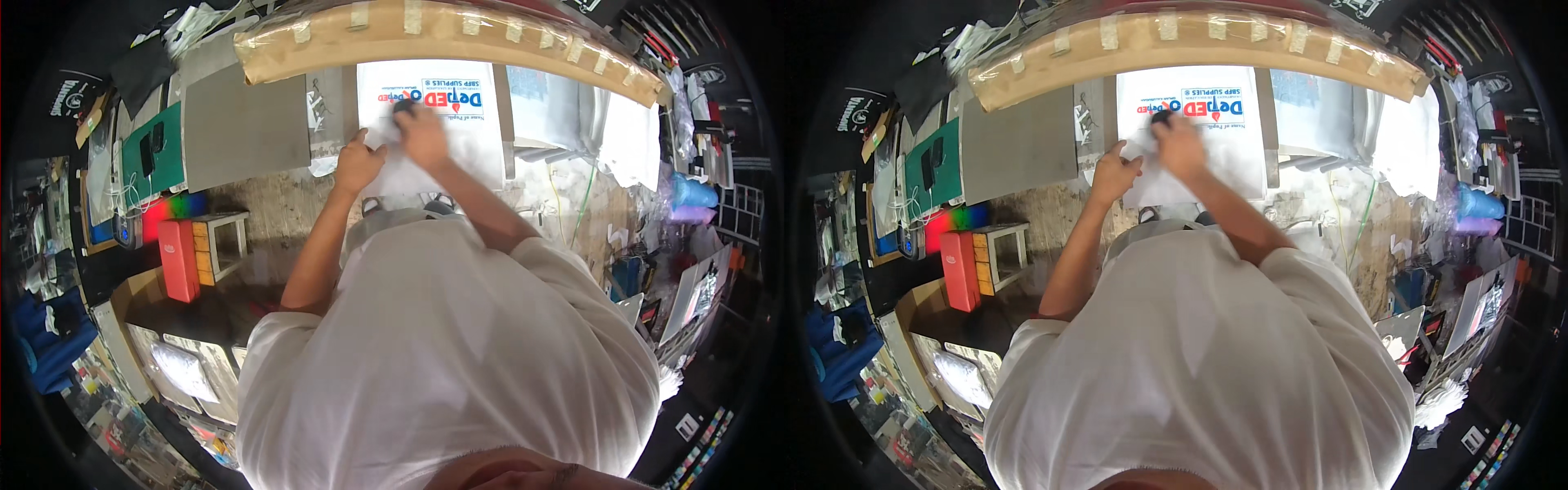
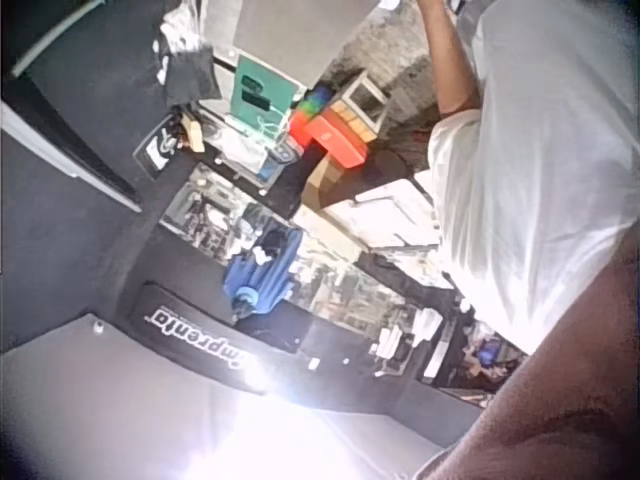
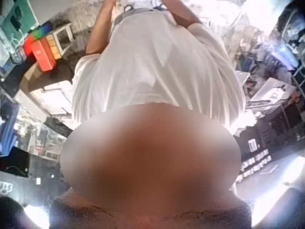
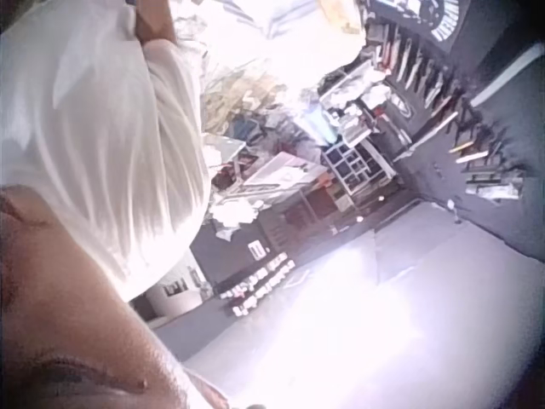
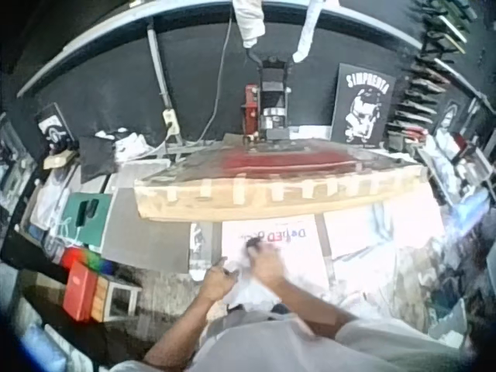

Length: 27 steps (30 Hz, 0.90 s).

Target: The person performs screen printing on shirts and uses a heat press. The person aligns a shirt on the printing station, applies ink using a squeegee over a silk screen frame, and uses a heat press machine to set the design.

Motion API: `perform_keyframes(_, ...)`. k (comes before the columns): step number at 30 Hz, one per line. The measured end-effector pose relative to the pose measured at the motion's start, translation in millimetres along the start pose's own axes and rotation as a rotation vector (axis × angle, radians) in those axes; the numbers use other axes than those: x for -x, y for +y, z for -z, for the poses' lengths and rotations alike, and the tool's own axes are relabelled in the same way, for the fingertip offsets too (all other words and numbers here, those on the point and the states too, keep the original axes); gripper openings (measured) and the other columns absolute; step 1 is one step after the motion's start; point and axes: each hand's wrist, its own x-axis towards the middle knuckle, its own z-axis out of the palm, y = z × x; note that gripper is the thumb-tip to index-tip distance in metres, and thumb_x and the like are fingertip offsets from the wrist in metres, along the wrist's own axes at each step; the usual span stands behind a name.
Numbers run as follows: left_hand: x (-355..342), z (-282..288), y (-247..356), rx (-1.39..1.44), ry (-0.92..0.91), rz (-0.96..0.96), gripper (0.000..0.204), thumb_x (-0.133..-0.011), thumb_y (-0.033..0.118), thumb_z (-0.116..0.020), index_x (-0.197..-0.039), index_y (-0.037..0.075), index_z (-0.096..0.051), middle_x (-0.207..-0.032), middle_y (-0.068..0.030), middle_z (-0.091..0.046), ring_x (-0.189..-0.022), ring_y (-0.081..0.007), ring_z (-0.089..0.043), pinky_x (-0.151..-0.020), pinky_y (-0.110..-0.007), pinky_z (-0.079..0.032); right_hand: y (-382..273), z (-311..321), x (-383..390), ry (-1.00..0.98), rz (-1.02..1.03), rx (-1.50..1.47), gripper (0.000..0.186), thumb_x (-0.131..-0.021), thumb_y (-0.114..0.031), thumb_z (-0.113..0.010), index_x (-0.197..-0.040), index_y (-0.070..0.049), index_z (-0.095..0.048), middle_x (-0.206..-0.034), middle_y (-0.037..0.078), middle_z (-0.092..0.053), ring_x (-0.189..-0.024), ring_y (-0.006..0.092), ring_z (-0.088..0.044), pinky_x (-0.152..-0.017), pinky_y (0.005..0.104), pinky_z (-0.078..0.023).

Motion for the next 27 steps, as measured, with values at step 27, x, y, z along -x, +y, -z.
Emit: perform_keyframes(27, -3, -4, 4, -0.218, 0.405, -0.32, 0.031, -0.075, 0.001, -0.064, -0.106, 0.0, -0.068, -0.11, -0.0228, -0.064, -0.107, -0.04, -0.058, -0.095, -0.045, -0.048, 10, -16, -90, -0.18, 0.143, -0.092, 0.03, -0.08, -0.024, -0.073, -0.109, -0.021, -0.068, -0.111, 0.012, -0.064, -0.103, 0.0351, -0.062, -0.091, 0.0436, -0.054)
